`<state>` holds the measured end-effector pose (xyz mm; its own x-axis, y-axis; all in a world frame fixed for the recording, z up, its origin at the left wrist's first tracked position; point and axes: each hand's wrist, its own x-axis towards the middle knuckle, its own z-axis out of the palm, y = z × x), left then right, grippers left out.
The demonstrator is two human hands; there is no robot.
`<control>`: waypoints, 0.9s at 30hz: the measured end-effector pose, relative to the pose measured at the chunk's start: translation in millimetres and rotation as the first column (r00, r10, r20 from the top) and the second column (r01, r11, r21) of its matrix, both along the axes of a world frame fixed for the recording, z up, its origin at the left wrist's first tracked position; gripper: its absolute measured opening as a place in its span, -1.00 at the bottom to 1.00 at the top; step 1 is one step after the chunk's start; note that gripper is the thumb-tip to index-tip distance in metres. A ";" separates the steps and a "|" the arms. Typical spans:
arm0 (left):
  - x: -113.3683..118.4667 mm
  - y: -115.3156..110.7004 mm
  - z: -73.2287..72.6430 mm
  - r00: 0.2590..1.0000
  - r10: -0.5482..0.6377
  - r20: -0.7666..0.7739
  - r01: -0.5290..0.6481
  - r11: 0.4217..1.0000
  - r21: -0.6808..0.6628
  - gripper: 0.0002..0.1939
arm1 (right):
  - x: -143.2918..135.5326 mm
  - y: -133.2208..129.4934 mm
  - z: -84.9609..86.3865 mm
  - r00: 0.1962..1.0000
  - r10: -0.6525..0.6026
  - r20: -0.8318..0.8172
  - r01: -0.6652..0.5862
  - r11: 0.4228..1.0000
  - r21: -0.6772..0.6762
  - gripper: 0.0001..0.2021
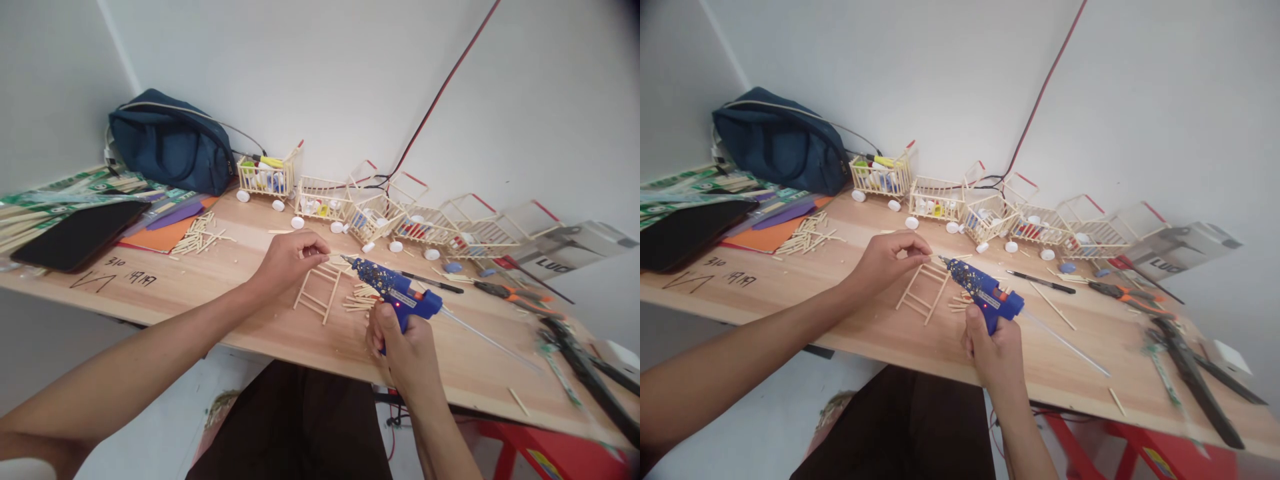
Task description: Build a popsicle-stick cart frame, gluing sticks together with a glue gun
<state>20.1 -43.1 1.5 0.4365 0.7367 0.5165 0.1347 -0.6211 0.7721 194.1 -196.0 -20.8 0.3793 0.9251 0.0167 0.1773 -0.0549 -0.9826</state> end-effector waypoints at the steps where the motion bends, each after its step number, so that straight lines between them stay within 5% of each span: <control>1: 0.1 0.1 0.1 1.000 -0.001 -0.002 0.001 1.000 -0.001 -0.97 | -0.3 -0.1 0.3 1.000 -0.002 0.002 0.002 1.000 -0.003 -0.47; 11: 0.6 -1.6 0.6 1.000 0.004 -0.007 -0.004 1.000 -0.031 -0.98 | -4.3 1.6 10.3 0.993 -0.025 0.117 0.026 1.000 -0.013 -0.46; 27: -1.8 0.0 0.9 1.000 -0.007 -0.007 0.007 0.996 0.092 -0.96 | 2.7 3.1 13.7 0.999 -0.027 0.038 0.026 0.999 0.021 -0.47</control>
